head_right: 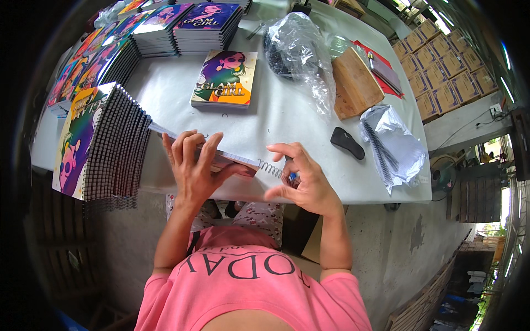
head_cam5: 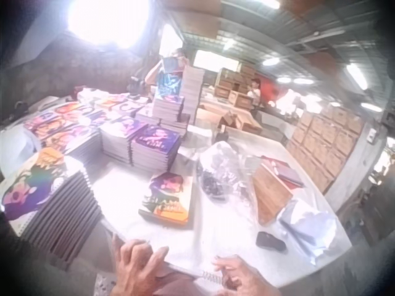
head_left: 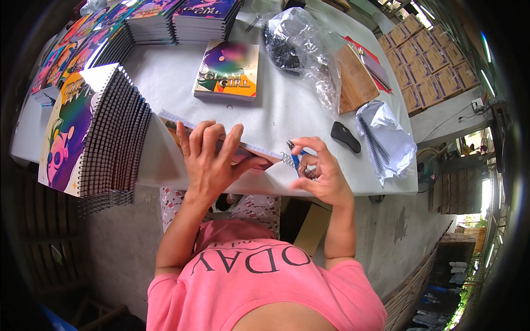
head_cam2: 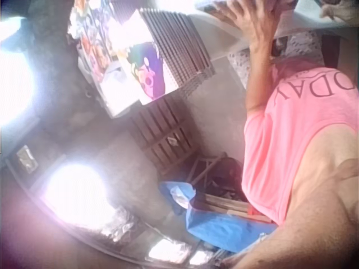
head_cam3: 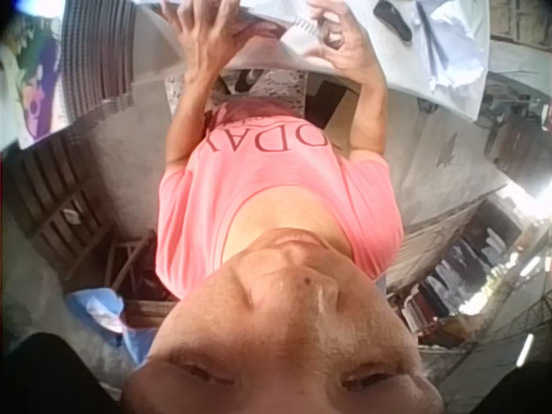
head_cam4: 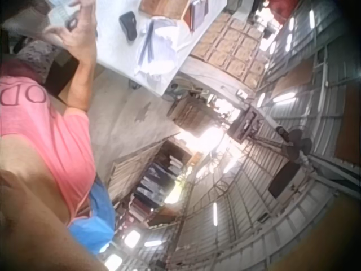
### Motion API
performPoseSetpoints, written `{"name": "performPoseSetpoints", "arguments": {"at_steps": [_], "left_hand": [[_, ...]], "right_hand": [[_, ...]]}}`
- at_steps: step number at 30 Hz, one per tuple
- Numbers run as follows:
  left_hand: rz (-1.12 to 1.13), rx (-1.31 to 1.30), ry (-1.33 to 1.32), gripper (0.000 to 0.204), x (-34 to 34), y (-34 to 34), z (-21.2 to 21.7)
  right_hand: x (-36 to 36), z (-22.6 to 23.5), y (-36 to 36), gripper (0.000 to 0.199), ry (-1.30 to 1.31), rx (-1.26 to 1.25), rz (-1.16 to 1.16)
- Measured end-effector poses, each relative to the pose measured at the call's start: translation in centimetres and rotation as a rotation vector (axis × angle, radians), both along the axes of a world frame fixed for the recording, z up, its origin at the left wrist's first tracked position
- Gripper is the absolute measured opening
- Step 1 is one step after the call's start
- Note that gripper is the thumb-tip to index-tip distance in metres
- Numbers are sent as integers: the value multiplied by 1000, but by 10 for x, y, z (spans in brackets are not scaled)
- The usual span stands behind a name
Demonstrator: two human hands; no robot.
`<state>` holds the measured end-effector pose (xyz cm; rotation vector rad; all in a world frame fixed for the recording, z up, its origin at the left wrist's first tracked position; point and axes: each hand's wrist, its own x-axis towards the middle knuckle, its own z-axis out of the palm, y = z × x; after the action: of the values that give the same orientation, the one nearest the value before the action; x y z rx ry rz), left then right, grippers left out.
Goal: The person is assembling spiral notebooks by threading metal spiral wire through holes in stacks of paper and covers, then using a pair of pliers to cut and crimp the ends of the wire before placing the finished items on a stack.
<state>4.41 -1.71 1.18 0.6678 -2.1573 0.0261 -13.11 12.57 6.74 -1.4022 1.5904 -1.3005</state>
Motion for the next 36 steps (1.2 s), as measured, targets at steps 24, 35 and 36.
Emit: {"name": "performPoseSetpoints", "arguments": {"at_steps": [24,35,36], "left_hand": [[-136,175,80,52,8,14,6],[-149,218,73,52,15,11,8],[-160,230,95,54,14,11,8]], "right_hand": [[-40,-31,-10,27,-484,-512,14],[-6,-30,-49,10,-9,-147,99],[-15,-29,-55,10,187,-5,-14]]}}
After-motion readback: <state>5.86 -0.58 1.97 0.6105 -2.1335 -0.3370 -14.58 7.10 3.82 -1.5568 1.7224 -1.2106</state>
